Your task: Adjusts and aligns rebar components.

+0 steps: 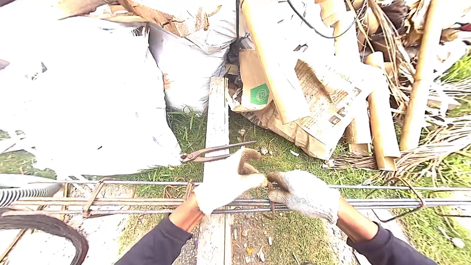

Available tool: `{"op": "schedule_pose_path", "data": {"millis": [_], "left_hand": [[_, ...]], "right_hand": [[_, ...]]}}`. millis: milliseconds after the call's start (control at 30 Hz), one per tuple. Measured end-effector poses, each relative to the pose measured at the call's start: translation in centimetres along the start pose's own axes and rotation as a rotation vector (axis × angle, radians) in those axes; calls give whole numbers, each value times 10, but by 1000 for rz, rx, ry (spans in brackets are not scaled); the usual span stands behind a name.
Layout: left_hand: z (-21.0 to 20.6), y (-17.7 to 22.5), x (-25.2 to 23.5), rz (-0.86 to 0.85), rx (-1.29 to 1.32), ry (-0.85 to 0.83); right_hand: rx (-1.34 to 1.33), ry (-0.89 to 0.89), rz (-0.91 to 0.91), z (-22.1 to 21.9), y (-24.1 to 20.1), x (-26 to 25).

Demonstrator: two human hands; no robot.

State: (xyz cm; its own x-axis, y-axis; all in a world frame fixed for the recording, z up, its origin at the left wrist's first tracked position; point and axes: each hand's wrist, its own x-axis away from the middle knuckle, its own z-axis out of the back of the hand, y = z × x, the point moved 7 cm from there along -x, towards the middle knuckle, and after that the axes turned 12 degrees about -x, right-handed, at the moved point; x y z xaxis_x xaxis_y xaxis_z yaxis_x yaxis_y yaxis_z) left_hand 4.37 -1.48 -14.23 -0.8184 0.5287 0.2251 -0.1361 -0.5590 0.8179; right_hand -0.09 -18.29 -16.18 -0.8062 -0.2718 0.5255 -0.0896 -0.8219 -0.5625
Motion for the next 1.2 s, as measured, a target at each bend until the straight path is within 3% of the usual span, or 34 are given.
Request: {"op": "schedule_pose_path", "data": {"millis": [33,100,233,367,500,567,700,867,1200], "left_hand": [[-1,-4,2,-25,8,23],[-6,-8,3,-61,-314,76],[-29,-3,7,-130,-856,-33],[-26,3,8,-176,-748,81],[-28,-3,-2,29,-540,94],[-32,-4,-4,88,-591,50],[-51,10,-2,-11,-802,-118],[-57,12,-4,-99,-859,-267],[-46,6,-12,-56,-611,-325]], "right_hand": [[-4,3,0,0,0,0],[-20,14,3,0,1,0],[-22,-1,-7,-2,2,0],[-24,15,-18,-2,1,3],[-25,17,-14,-1,1,2],[-36,12,-18,0,0,1],[-43,29,-7,0,1,0],[-23,37,-19,0,-1,2],[-88,87,-82,-4,-3,12]]}}
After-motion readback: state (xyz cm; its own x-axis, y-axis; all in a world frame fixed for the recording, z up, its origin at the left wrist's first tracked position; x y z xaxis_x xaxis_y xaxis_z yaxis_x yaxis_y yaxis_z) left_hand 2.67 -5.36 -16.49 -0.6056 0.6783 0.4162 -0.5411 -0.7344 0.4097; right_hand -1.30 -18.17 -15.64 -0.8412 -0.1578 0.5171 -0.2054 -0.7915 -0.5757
